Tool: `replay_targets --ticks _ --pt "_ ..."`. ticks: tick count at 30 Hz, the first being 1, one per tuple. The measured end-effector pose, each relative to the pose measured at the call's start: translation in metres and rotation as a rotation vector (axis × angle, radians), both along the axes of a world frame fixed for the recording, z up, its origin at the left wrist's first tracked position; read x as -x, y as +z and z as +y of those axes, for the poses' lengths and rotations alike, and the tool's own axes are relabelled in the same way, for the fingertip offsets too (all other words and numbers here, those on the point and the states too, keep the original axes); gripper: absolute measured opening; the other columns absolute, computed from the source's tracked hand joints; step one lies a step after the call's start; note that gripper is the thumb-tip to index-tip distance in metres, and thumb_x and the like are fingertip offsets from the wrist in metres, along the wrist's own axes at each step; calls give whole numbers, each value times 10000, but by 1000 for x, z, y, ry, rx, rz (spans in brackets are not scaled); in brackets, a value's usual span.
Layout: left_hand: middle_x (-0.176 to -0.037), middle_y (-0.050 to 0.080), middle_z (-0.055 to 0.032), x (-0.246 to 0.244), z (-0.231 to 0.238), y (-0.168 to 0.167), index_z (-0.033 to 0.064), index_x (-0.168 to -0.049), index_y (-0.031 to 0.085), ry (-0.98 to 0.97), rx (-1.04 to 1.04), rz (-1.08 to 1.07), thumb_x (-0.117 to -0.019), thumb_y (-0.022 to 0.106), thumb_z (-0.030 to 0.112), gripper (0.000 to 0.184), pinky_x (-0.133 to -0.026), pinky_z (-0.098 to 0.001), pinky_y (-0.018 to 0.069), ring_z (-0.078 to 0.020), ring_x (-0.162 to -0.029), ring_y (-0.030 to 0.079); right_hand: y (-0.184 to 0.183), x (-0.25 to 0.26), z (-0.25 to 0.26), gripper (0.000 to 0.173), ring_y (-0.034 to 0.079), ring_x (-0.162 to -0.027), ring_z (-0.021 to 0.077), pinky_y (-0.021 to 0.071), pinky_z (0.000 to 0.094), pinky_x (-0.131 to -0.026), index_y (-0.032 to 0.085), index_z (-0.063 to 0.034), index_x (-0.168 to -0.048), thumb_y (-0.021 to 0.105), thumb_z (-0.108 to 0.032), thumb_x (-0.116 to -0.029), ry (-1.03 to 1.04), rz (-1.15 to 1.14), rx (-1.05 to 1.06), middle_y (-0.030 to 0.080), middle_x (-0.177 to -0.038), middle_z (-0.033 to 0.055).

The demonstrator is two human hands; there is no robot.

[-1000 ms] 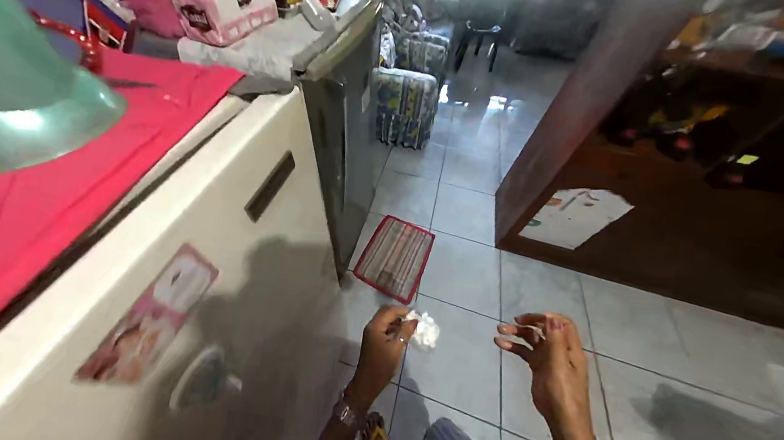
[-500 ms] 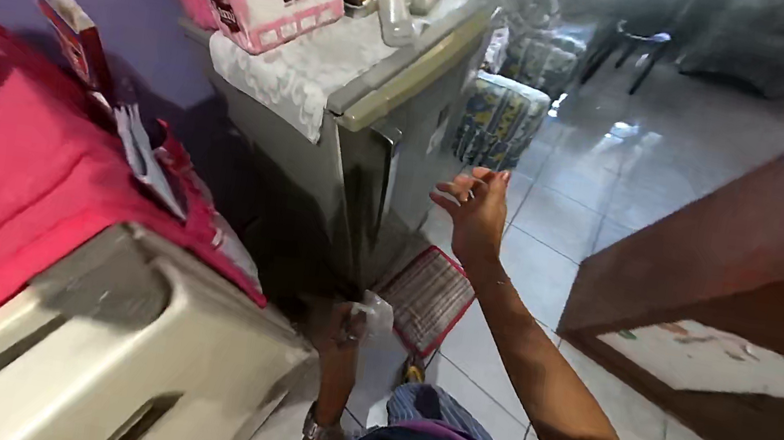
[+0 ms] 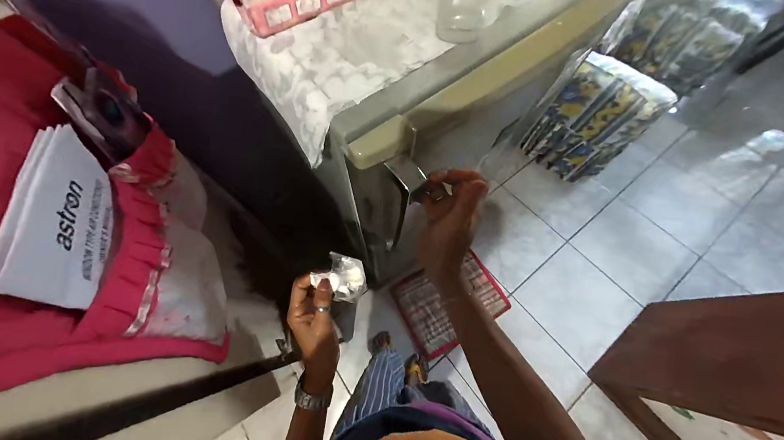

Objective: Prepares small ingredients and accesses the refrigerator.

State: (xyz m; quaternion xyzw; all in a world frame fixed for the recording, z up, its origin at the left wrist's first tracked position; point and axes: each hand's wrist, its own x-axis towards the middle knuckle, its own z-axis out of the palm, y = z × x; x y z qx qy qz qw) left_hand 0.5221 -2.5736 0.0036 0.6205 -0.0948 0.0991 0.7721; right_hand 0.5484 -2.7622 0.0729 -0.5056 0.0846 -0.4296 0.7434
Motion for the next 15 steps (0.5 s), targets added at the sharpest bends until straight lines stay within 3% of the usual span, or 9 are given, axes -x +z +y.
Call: replay_targets --ticks 6,11,15 --pt "-953 679 93 -28 -13 -3 81 -1095 603 15 48 30 -1024 496 83 128 -840 -228 565 -12 -897 653 13 4 -7 428 638 -805 34 570 254 -762 534 -257 -1091 378 -651 -1031 51 65 -68 635 -974 -122" --pt "-909 680 99 -34 -25 -5 72 -1062 610 22 41 102 -1012 488 50 133 -820 -216 568 -2 -869 656 14 34 -26 416 682 -886 39 583 264 -774 577 -343 -1077 355 -689 -1012 16 147 -31 695 -981 -163" --pt "-929 681 95 -41 -42 -13 40 -1089 603 -26 54 59 -1013 500 43 129 -821 -207 561 10 -876 650 15 83 -53 450 707 -899 56 603 258 -763 562 -292 -1093 340 -676 -1020 -65 170 18 720 -1001 -140"
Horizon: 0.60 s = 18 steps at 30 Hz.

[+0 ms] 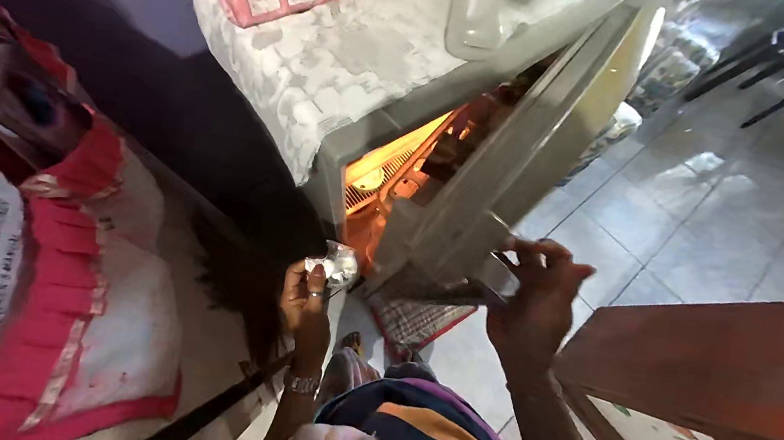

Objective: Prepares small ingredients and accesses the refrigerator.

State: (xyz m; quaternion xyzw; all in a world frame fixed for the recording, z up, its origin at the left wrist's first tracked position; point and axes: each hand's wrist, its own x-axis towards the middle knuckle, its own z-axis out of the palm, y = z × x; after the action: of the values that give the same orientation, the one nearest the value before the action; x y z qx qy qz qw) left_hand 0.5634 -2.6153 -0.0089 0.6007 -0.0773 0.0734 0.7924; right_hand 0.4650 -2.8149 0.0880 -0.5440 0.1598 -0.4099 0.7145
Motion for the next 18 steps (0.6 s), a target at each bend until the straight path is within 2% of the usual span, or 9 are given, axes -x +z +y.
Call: replay_targets --ticks 2,6,8,10,12,14,16,17,18 --pt "-931 683 92 -1 -16 -1 29 -1097 598 -11 7 -9 -1013 502 50 129 -810 -211 565 6 -869 653 2 30 -17 437 704 -896 39 598 233 -773 576 -279 -1089 309 -623 -1054 -36 6 35 722 -1012 -144" --pt "-914 677 93 -9 -61 9 25 -1083 603 -81 22 -11 -1008 513 68 125 -811 -230 573 2 -859 654 13 85 -52 474 679 -842 -24 575 177 -748 546 -245 -1080 128 -464 -1117 -233 106 42 705 -949 -178" --pt "-930 678 91 -17 -86 13 48 -1065 628 -135 11 -24 -976 544 56 123 -827 -250 567 -1 -885 649 14 111 -74 481 668 -908 -34 567 183 -819 520 -179 -1154 98 -408 -1126 -343 202 104 690 -988 -167" --pt "-936 668 84 -23 -108 17 77 -1093 642 -215 -21 -42 -980 579 88 130 -799 -256 560 -10 -868 637 15 135 -94 507 660 -935 -38 557 191 -867 519 -133 -1182 77 -378 -1129 -424 266 121 685 -1000 -146" --pt "-955 663 77 -26 -131 27 68 -1126 629 -277 -34 -60 -997 581 108 142 -803 -246 555 -5 -869 630 26 146 -110 517 652 -899 -50 555 170 -857 495 -86 -1134 32 -317 -1127 -528 277 94 666 -961 -118" --pt "-988 669 31 -23 -150 36 4 -1172 614 -325 -79 -64 -1012 567 108 197 -826 -261 559 -21 -893 636 45 147 -119 521 623 -800 -68 535 130 -789 456 -61 -1051 -28 -245 -1111 -637 300 28 616 -861 -105" --pt "-946 670 44 -19 -165 37 5 -1164 608 -357 -106 -31 -1015 571 111 187 -771 -238 574 -3 -834 644 51 151 -131 555 638 -780 -64 542 123 -765 491 -71 -1052 -17 -283 -1120 -722 287 -58 644 -835 -93" --pt "-953 666 34 -17 -170 33 -3 -1164 604 -371 -120 -19 -1016 578 102 184 -769 -231 570 -1 -830 640 55 153 -136 563 598 -793 -55 509 128 -776 469 -47 -1093 -32 -303 -1124 -747 313 -107 590 -869 -61" --pt "-997 669 -10 -16 -172 25 -32 -1183 604 -385 -133 -6 -1014 584 93 211 -813 -251 562 -28 -872 641 52 162 -148 582 597 -802 -54 509 132 -780 474 -37 -1104 -34 -319 -1122 -754 340 -122 594 -882 -48"
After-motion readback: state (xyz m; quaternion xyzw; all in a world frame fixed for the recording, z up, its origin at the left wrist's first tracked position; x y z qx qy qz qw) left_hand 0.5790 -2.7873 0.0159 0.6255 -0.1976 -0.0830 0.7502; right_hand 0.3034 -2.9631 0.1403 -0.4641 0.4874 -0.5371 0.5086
